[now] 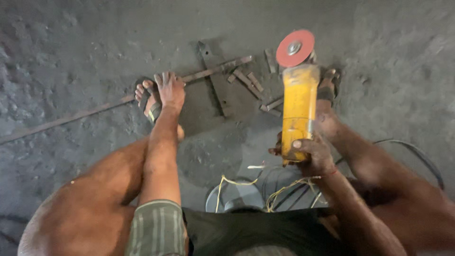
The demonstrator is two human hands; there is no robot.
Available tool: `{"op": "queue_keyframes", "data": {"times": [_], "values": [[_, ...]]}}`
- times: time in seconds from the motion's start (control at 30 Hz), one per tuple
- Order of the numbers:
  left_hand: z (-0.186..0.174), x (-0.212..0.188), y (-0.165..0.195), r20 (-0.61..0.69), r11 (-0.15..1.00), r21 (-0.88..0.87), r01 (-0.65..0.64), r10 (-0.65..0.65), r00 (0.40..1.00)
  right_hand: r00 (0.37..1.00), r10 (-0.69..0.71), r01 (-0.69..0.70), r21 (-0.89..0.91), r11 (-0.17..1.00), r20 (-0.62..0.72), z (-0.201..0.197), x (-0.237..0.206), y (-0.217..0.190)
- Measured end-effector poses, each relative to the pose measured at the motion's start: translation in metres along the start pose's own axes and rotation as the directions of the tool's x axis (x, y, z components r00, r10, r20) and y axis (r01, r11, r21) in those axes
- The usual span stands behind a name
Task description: The person uses an angle grinder to cut a long metal bar into multiple short segments. They repeatedly position the bar, cut it, and set the cut pieces aside on the floor.
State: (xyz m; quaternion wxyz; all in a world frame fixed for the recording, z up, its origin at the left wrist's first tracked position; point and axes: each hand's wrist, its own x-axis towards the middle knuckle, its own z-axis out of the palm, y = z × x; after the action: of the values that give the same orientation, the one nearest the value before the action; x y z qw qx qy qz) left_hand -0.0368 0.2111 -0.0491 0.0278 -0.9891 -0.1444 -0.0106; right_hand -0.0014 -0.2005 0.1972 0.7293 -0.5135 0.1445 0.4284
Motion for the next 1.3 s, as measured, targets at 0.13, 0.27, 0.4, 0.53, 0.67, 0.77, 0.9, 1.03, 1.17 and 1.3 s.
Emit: {"op": "queue_keyframes", "data": {"times": [0.13, 0.27, 0.4, 0.53, 0.67, 0.77, 0.9, 1.03, 1.17, 1.3], "values": [[-0.001, 0.009, -0.002, 0.012, 0.983, -0.179, 0.037, -0.036, 0.999, 0.995, 0.095, -0.095, -0.003, 0.995, -0.004, -0.001, 0.005, 0.007], [0.0, 0.025, -0.002, 0.278, 0.967, -0.195, 0.163, -0.105, 0.955, 0.998, 0.053, -0.052, -0.044, 0.998, 0.029, -0.007, 0.009, 0.019], [-0.009, 0.019, 0.007, 0.338, 0.842, -0.426, 0.33, -0.191, 0.922, 0.999, 0.037, -0.036, -0.191, 0.981, 0.003, -0.019, 0.016, 0.03], [-0.026, 0.01, 0.037, 0.218, 0.867, -0.335, 0.37, -0.311, 0.925, 1.0, -0.015, 0.013, -0.332, 0.943, -0.002, -0.025, 0.03, 0.035], [-0.036, 0.004, 0.108, 0.189, 0.546, -0.625, 0.558, -0.588, 0.786, 0.998, -0.069, 0.053, -0.471, 0.88, -0.016, -0.032, 0.047, 0.033], [-0.054, -0.004, 0.173, 0.29, 0.06, -0.918, 0.392, -0.572, 0.767, 0.993, -0.115, 0.086, -0.529, 0.844, -0.023, -0.036, 0.051, 0.04], [-0.115, -0.02, 0.238, 0.326, -0.659, -0.704, 0.265, 0.033, 0.945, 0.988, -0.152, 0.117, -0.593, 0.796, -0.01, -0.043, 0.058, 0.043], [-0.169, -0.007, 0.255, 0.627, -0.499, -0.474, 0.726, 0.387, 0.676, 0.984, -0.15, 0.175, -0.604, 0.777, 0.091, -0.053, 0.083, 0.027], [-0.165, 0.003, 0.251, 0.433, -0.564, -0.663, 0.493, 0.248, 0.867, 0.948, -0.309, 0.253, -0.758, 0.601, 0.072, -0.054, 0.1, 0.023], [-0.12, 0.002, 0.249, 0.475, -0.692, -0.541, 0.478, 0.218, 0.853, 0.981, -0.183, 0.093, -0.681, 0.727, -0.06, -0.037, 0.106, 0.04]]}}
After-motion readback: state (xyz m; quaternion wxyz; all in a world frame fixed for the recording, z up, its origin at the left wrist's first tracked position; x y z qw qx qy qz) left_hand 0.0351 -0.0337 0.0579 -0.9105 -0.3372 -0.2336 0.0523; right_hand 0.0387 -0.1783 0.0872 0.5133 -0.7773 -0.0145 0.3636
